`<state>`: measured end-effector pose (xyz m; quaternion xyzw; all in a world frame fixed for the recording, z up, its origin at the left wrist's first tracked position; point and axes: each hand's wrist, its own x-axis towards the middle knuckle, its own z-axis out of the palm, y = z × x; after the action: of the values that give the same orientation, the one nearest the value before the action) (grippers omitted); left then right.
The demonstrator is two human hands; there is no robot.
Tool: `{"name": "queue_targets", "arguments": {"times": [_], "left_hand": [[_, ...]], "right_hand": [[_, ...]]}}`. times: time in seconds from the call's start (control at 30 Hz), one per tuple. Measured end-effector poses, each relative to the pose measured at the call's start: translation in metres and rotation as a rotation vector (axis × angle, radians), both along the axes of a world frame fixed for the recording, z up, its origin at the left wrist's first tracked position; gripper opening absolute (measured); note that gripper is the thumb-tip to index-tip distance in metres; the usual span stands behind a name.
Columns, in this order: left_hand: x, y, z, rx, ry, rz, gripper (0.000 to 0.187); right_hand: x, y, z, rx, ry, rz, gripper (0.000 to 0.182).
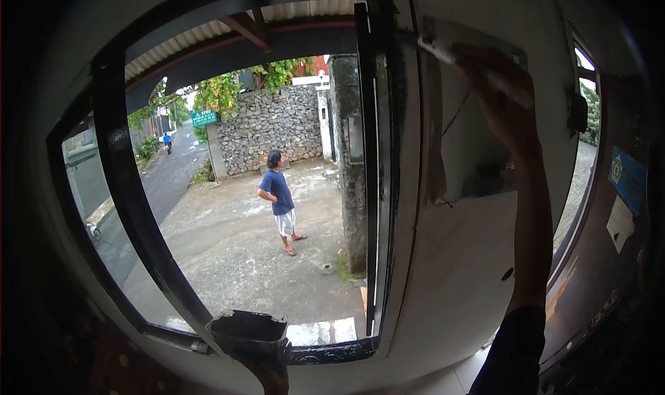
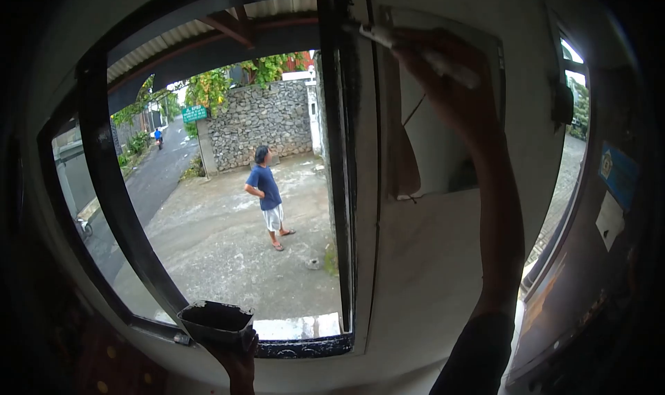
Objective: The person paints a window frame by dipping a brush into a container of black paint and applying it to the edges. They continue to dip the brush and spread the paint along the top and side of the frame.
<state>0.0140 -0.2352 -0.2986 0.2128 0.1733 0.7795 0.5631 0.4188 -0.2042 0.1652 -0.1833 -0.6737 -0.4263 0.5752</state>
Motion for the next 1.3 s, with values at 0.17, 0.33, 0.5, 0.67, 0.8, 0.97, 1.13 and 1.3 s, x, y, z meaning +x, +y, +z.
{"name": "queue_targets", "arguments": {"times": [0.17,0.33,0.5,0.67,0.8,0.97,1.13,1.3], "left_hand": [[0.019,-0.013,0.034,-0.042,0.048,0.143,0.082],[0.020,-0.013,0.033,0.002,0.006,0.146,0.081],[0.032,-0.022,0.049,-0.102,-0.057,0.223,0.080],[0.021,-0.021,0.035,-0.082,-0.082,0.207,0.080],[0.017,-0.020,0.030,-0.058,-0.119,0.210,0.080],[-0.019,0.004,0.006,0.286,-0.101,-0.077,0.080],[0.014,-0.023,0.041,-0.055,-0.076,0.229,0.081],[0.044,-0.050,0.121,-0.298,-0.197,0.288,0.082]], "right_hand": [[0.014,0.021,0.086,-0.046,0.143,0.115,0.024],[-0.012,0.021,0.130,-0.162,0.255,0.321,0.026],[-0.023,0.028,0.158,0.097,-0.183,0.264,0.020],[-0.020,0.036,0.168,-0.038,-0.070,0.086,0.022],[-0.015,0.027,0.178,-0.098,-0.051,-0.128,0.027],[-0.026,0.032,0.175,0.060,0.021,0.144,0.029],[-0.020,0.016,0.178,-0.147,0.139,-0.078,0.032],[-0.018,0.021,0.177,-0.024,0.044,-0.014,0.037]]}}
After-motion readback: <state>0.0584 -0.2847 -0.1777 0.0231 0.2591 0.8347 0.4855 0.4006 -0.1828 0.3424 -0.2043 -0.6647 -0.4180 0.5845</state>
